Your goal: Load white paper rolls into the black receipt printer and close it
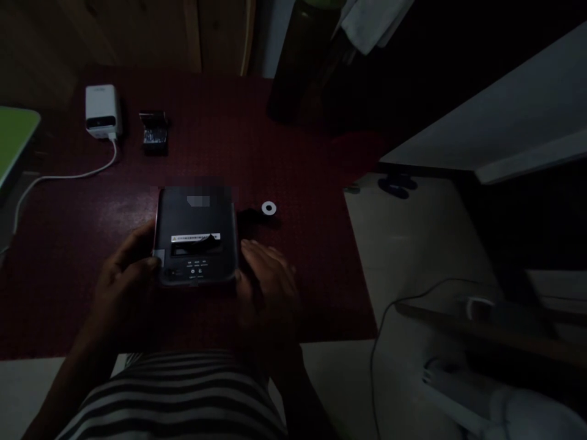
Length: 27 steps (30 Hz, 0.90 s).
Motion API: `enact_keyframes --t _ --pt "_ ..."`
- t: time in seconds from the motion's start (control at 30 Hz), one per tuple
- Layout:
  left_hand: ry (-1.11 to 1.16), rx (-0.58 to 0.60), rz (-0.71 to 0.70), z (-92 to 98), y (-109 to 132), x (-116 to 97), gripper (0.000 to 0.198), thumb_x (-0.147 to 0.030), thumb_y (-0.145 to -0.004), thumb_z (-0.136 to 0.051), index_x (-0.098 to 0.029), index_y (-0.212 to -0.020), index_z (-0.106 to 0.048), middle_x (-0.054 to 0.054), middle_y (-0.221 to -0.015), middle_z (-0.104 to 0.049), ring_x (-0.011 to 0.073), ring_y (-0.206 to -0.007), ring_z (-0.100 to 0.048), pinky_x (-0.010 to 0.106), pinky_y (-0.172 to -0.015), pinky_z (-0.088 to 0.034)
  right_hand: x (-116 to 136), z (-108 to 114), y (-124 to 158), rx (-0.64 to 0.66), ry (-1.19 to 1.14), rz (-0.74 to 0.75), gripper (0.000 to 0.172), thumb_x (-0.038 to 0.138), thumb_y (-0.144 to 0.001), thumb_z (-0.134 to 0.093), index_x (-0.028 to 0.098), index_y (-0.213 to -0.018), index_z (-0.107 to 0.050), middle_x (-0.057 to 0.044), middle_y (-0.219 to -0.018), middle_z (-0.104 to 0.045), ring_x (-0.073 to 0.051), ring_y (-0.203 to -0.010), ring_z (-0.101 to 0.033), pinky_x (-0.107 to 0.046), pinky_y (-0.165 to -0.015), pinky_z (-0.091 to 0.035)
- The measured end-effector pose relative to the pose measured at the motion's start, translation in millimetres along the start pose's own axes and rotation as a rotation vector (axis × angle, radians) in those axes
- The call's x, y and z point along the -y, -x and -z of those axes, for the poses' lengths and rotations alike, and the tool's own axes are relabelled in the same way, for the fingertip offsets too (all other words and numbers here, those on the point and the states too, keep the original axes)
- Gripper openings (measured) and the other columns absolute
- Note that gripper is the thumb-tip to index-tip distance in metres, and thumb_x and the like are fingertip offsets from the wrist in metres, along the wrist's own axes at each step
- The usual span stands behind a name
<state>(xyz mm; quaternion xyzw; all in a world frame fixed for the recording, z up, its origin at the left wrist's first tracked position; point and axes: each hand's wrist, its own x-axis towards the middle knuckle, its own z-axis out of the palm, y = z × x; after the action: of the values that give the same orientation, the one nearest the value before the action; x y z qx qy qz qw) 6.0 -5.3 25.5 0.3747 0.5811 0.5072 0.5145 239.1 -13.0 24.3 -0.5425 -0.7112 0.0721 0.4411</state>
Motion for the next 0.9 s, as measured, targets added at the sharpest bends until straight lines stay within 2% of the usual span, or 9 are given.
enact_keyframes --t 0.1,0.3,0.4,0.53,0.67,0.8,0.9 --pt "-0.049 -0.018 0.009 -5.5 -1 -7 0.056 -0.03 -0.09 -0.078 -0.03 -0.146 -0.076 0.008 -0.152 -0.075 0.0375 -0.146 -0.068 0.042 -0.097 -0.069 -3 -2 5 0.011 -0.022 -0.023 0.033 0.019 -0.11 -0.062 0.028 -0.141 -0.07 -0.007 -0.127 -0.087 -0.026 -0.12 -0.083 -0.049 -0.105 -0.066" --pt "-0.015 0.004 0.079 -10.7 0 -15 0.058 -0.032 -0.089 -0.076 -0.03 -0.147 -0.071 0.009 -0.144 -0.078 0.0369 -0.132 -0.076 0.048 -0.099 -0.068 -3 -6 4 -0.018 -0.054 -0.062 0.034 0.019 -0.109 -0.063 0.03 -0.14 -0.073 -0.007 -0.125 -0.087 -0.027 -0.117 -0.083 -0.049 -0.101 -0.068" --pt "0.016 0.007 0.088 -11.9 0 -16 0.059 -0.031 -0.088 -0.076 -0.029 -0.146 -0.071 0.01 -0.145 -0.077 0.0362 -0.129 -0.077 0.046 -0.096 -0.069 -4 -7 2 -0.008 -0.05 -0.079 0.032 0.021 -0.109 -0.063 0.029 -0.138 -0.074 -0.008 -0.124 -0.087 -0.028 -0.115 -0.084 -0.049 -0.101 -0.069" --pt "0.031 0.004 0.093 -14.5 -1 -19 0.061 -0.03 -0.085 -0.077 -0.027 -0.146 -0.072 0.01 -0.148 -0.076 0.036 -0.132 -0.076 0.044 -0.095 -0.068 -5 -6 1 -0.021 -0.056 -0.082 0.034 0.02 -0.109 -0.063 0.03 -0.139 -0.075 -0.008 -0.124 -0.088 -0.029 -0.115 -0.084 -0.051 -0.102 -0.069" --pt "0.024 -0.011 0.108 -14.1 1 -15 0.065 -0.03 -0.088 -0.074 -0.028 -0.153 -0.068 0.01 -0.157 -0.071 0.0363 -0.14 -0.071 0.046 -0.101 -0.066 -1 1 -11 -0.022 -0.021 -0.029 0.034 0.017 -0.109 -0.064 0.03 -0.139 -0.075 -0.007 -0.122 -0.088 -0.029 -0.115 -0.084 -0.05 -0.101 -0.069" --pt "0.012 0.011 0.028 -6.8 2 -1 0.061 -0.035 -0.095 -0.074 -0.032 -0.156 -0.068 0.008 -0.16 -0.069 0.036 -0.147 -0.066 0.048 -0.111 -0.061 4 0 -46 0.142 -0.011 0.13 0.033 0.008 -0.11 -0.06 0.025 -0.132 -0.078 -0.009 -0.128 -0.087 -0.027 -0.121 -0.082 -0.047 -0.109 -0.065" --pt "-0.043 0.044 -0.114 -2.4 2 14 0.058 -0.045 -0.1 -0.074 -0.033 -0.156 -0.068 0.007 -0.16 -0.069 0.0363 -0.15 -0.062 0.05 -0.121 -0.055 11 -15 -80 0.424 0.055 0.236 0.034 0.004 -0.11 -0.057 0.019 -0.13 -0.08 -0.013 -0.132 -0.085 -0.028 -0.122 -0.08 -0.045 -0.108 -0.063"
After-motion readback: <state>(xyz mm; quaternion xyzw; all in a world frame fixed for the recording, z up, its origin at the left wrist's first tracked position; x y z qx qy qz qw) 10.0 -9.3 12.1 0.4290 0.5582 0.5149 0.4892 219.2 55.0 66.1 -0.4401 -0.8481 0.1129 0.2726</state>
